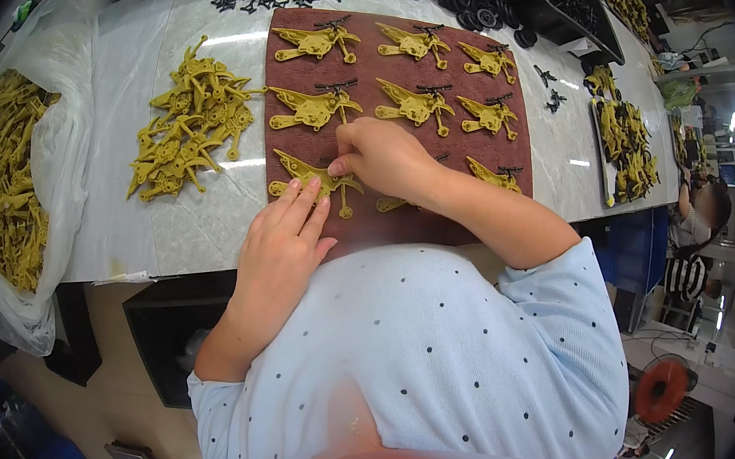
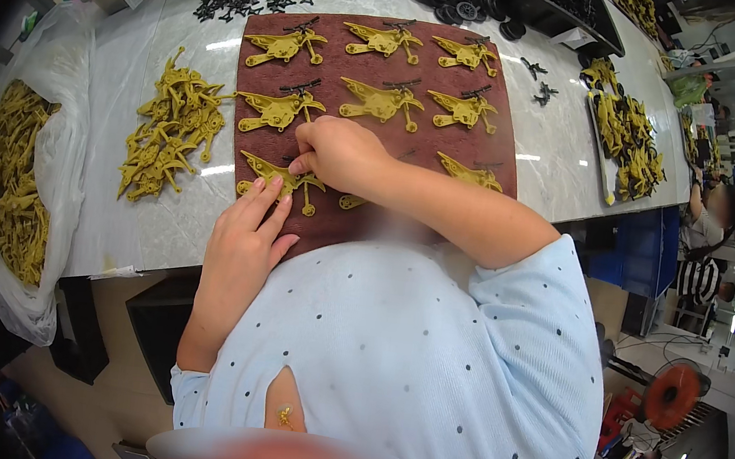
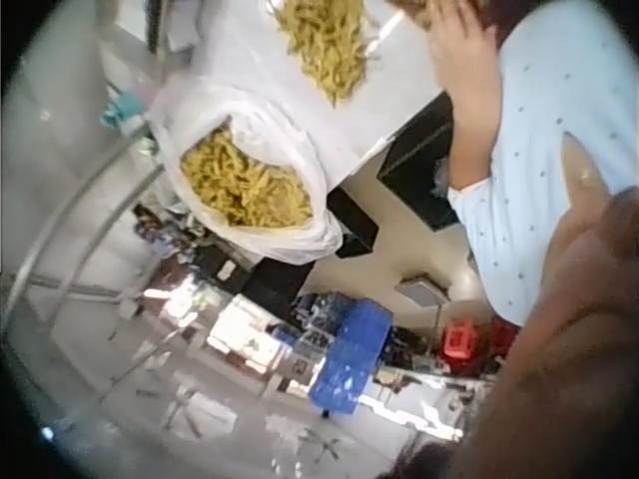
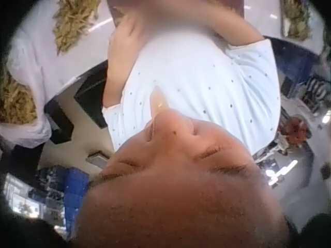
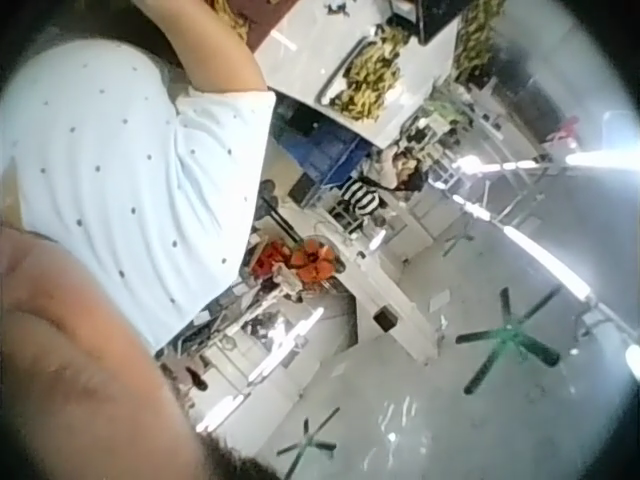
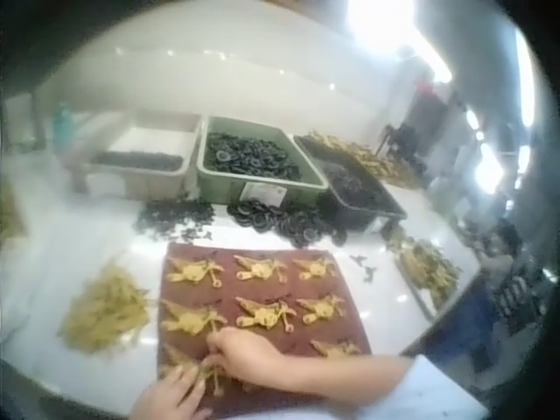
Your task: The person arranges toy motorcycle frame pieces onto a mat, attaches handlebar pieces to them by hand, and mounts wheels onto the motorcycle frames.
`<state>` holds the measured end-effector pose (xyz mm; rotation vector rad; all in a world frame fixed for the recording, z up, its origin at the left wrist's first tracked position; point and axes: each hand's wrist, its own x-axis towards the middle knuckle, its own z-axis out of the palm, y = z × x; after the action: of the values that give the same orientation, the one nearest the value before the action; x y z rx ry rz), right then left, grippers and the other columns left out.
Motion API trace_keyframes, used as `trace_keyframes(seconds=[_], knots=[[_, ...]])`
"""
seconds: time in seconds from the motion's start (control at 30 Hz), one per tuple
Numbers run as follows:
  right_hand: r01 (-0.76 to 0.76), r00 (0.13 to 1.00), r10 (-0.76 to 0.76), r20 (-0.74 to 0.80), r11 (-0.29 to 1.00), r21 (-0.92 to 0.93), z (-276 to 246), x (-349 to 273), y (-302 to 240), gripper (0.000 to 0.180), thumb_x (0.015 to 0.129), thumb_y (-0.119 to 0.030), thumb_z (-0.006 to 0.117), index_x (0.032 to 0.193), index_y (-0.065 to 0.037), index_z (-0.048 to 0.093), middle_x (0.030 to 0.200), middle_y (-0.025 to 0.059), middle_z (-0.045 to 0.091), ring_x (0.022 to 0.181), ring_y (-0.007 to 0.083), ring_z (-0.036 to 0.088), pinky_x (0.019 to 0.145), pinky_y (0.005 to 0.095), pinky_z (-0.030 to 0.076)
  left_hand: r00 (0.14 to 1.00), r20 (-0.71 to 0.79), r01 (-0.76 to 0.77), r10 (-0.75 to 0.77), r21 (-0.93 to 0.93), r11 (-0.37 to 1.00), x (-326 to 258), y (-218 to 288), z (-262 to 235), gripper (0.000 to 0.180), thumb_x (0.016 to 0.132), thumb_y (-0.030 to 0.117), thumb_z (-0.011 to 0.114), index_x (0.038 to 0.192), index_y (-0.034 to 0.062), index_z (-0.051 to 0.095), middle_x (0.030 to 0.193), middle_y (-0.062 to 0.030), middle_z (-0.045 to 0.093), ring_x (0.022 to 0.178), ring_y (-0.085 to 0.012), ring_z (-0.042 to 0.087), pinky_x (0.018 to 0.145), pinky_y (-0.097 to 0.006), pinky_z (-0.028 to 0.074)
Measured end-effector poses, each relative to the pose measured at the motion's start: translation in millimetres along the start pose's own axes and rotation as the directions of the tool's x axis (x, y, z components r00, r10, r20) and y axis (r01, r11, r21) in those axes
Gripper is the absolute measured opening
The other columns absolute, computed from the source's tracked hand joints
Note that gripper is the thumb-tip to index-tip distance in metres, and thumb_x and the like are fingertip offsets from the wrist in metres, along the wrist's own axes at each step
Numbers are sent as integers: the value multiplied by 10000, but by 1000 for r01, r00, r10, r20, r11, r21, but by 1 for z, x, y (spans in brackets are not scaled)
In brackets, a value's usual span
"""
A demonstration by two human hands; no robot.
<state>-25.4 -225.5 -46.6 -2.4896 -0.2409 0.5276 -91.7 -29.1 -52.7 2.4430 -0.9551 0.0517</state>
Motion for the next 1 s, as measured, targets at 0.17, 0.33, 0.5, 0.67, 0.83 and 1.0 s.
trace_keyframes(seconds=[0.17,0.33,0.5,0.67,0.83,1.0], knots=[[122,972,-130,-194,991,-55,12,-3,8,281,731,-279,729,742,-52,564,820,117,587,805,321,579,665,417,447,999,37,5,-6,24,1000,3,2,-5,462,737,170,713,1139,-28,601,1253,-166,544,1171,-319,507,921,-408,422],[232,944,-232,-235,972,-24,-9,-10,13,275,745,-285,726,846,-47,632,843,115,595,814,299,587,695,401,461,998,70,-7,2,80,997,7,7,-7,447,747,183,707,1127,-30,608,1240,-171,549,1149,-321,514,931,-417,408],[79,781,-95,-617,995,-54,-90,8,78,148,819,-142,632,920,-37,658,892,152,641,868,325,606,771,380,480,996,84,-13,3,116,993,17,11,-17,387,744,191,704,1070,-6,634,1151,-153,588,1059,-297,546,917,-416,404],[-78,523,-39,-851,993,-94,-174,18,234,172,801,-52,597,948,-33,681,912,177,647,898,356,604,806,399,477,994,77,-88,82,79,993,65,13,-40,275,731,167,715,973,47,663,980,-82,626,914,-261,576,813,-382,423],[-130,568,-120,-814,964,-232,-181,19,300,203,780,-80,631,973,-29,671,978,156,641,953,342,585,833,392,466,962,123,-248,242,35,968,180,11,-29,111,753,101,684,849,54,654,919,-71,632,877,-254,584,769,-374,429],[-145,577,-137,-805,953,-267,-176,15,312,261,770,-119,669,1007,-12,657,1003,140,639,929,322,595,821,372,475,956,0,-293,293,3,956,304,3,39,96,759,111,659,799,24,666,838,-111,636,855,-308,588,756,-403,474]])
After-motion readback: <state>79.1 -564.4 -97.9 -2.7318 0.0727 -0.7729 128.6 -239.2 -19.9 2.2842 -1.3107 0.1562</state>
